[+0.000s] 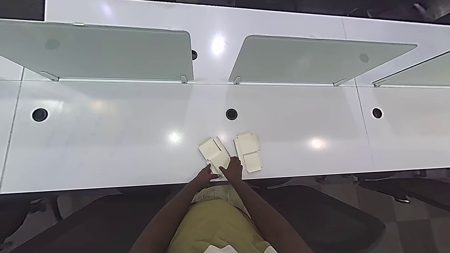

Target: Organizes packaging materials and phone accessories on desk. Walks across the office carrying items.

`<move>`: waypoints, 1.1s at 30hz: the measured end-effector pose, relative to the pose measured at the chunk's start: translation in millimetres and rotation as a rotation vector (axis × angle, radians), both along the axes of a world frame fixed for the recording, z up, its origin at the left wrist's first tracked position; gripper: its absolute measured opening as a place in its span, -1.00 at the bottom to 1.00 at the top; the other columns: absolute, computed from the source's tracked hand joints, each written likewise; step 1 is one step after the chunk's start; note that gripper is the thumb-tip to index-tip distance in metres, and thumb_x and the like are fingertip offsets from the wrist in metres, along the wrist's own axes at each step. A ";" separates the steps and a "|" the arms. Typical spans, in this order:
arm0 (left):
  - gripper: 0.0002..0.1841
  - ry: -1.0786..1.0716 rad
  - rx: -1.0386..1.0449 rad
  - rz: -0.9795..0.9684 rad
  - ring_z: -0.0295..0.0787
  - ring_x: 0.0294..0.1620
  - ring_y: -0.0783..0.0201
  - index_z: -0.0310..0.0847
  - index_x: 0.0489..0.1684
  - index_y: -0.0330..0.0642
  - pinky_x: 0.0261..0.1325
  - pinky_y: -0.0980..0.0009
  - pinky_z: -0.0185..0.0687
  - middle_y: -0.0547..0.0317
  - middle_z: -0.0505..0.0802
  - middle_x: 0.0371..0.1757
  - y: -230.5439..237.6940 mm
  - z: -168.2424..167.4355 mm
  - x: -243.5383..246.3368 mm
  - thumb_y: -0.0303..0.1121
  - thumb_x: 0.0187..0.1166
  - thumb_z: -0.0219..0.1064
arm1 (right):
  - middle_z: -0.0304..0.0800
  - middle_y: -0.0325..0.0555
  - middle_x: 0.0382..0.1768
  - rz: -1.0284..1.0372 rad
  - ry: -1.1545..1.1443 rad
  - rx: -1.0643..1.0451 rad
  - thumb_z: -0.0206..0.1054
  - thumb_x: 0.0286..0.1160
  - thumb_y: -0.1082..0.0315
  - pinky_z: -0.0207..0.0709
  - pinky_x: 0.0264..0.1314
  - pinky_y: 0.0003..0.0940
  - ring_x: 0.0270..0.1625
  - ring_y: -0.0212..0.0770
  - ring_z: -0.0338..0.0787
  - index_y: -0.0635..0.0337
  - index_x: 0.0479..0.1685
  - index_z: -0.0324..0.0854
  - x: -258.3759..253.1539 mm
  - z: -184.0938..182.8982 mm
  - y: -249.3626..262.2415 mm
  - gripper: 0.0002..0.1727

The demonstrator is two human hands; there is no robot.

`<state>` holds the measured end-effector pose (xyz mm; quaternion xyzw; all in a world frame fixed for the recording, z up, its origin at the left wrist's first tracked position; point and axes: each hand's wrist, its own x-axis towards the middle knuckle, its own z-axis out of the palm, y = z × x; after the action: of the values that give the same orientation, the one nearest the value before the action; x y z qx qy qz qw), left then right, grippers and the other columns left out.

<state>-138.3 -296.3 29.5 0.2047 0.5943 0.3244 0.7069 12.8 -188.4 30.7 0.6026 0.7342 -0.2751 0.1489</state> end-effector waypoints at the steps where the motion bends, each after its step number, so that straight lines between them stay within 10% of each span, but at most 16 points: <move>1: 0.11 -0.003 -0.014 -0.007 0.47 0.62 0.01 -0.25 0.88 -0.36 0.65 0.19 0.37 -0.36 0.44 0.65 0.1 -0.4 -0.4 -0.33 0.39 0.58 | 0.50 0.24 0.52 -0.003 0.010 -0.014 0.56 0.18 -0.18 0.46 0.53 0.09 0.58 0.17 0.51 0.37 0.49 0.46 1.1 -1.2 -0.4 -0.04; 6: 0.19 -0.005 -0.029 -0.022 0.42 0.64 -0.08 -0.37 0.89 -0.34 0.67 0.12 0.34 -0.43 0.36 0.68 -0.7 -10.5 1.1 -0.29 0.35 0.60 | 0.55 0.27 0.49 -0.083 0.130 -0.062 0.43 0.43 0.03 0.36 0.68 -0.04 0.61 0.12 0.51 0.40 0.45 0.50 7.4 -4.6 2.1 -0.28; 10: -0.03 -0.143 0.064 0.098 0.50 0.61 0.16 -0.12 0.84 -0.30 0.62 0.26 0.46 -0.19 0.46 0.67 -3.8 -17.6 2.4 -0.52 0.40 0.50 | 0.80 0.21 0.06 -0.197 0.184 -0.163 0.45 0.43 0.03 0.62 0.30 0.09 0.18 0.13 0.80 0.32 0.29 0.56 9.2 9.8 10.0 -0.40; 14: -0.20 -0.225 -0.020 0.156 0.47 0.60 0.19 0.02 0.81 -0.06 0.53 0.01 0.48 0.03 0.53 0.63 0.1 2.4 2.0 -0.43 0.55 0.39 | 0.81 0.21 0.20 -0.168 0.304 -0.278 0.38 0.54 0.00 0.60 0.37 0.14 0.24 0.17 0.81 0.08 0.69 0.35 11.3 14.4 8.9 -0.27; 16: -0.08 -0.196 -0.088 0.175 0.24 0.77 0.06 -0.14 0.89 0.07 0.64 -0.22 0.30 0.06 0.33 0.79 0.1 -0.5 3.1 -0.19 0.57 0.45 | 0.61 0.29 0.49 -0.084 0.365 -0.394 0.25 0.67 -0.05 0.31 0.68 0.17 0.57 0.22 0.56 0.14 0.72 0.37 4.8 29.1 2.1 -0.29; 20: 0.17 -0.236 -0.139 0.261 0.20 0.77 -0.18 -0.66 0.92 0.21 0.59 -0.32 0.33 -0.18 0.13 0.85 4.4 10.2 3.9 0.07 0.56 0.42 | 0.77 0.19 0.24 0.017 0.560 -0.587 -0.07 0.88 -0.01 0.45 0.51 0.07 0.37 0.01 0.71 0.27 0.36 0.65 -9.1 45.5 -25.8 -0.43; 23: -0.05 -0.272 -0.099 0.355 0.69 0.31 -0.13 -0.38 0.92 0.23 0.19 -0.17 0.71 -0.25 0.58 0.48 5.9 23.8 4.0 -0.02 0.66 0.34 | 0.81 0.08 0.08 0.017 0.641 -0.639 0.00 0.84 0.03 0.55 0.32 -0.03 0.12 -0.13 0.77 0.26 0.30 0.67 -12.2 39.7 -40.6 -0.48; 33: -0.43 -0.278 -0.023 0.394 0.82 0.21 -0.22 0.23 0.79 0.04 0.06 -0.23 0.83 -0.18 0.74 0.40 -17.9 30.4 -18.6 -0.13 0.81 0.18 | 0.85 0.02 0.15 -0.013 0.781 -0.678 0.34 0.66 0.07 0.70 0.23 -0.24 0.06 -0.29 0.84 0.27 0.37 0.66 -8.8 29.7 -28.9 -0.50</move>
<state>-156.9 -314.2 59.9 0.0299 0.5236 0.4743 0.7071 4.0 -217.3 60.4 0.3771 0.6009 -0.7031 0.0489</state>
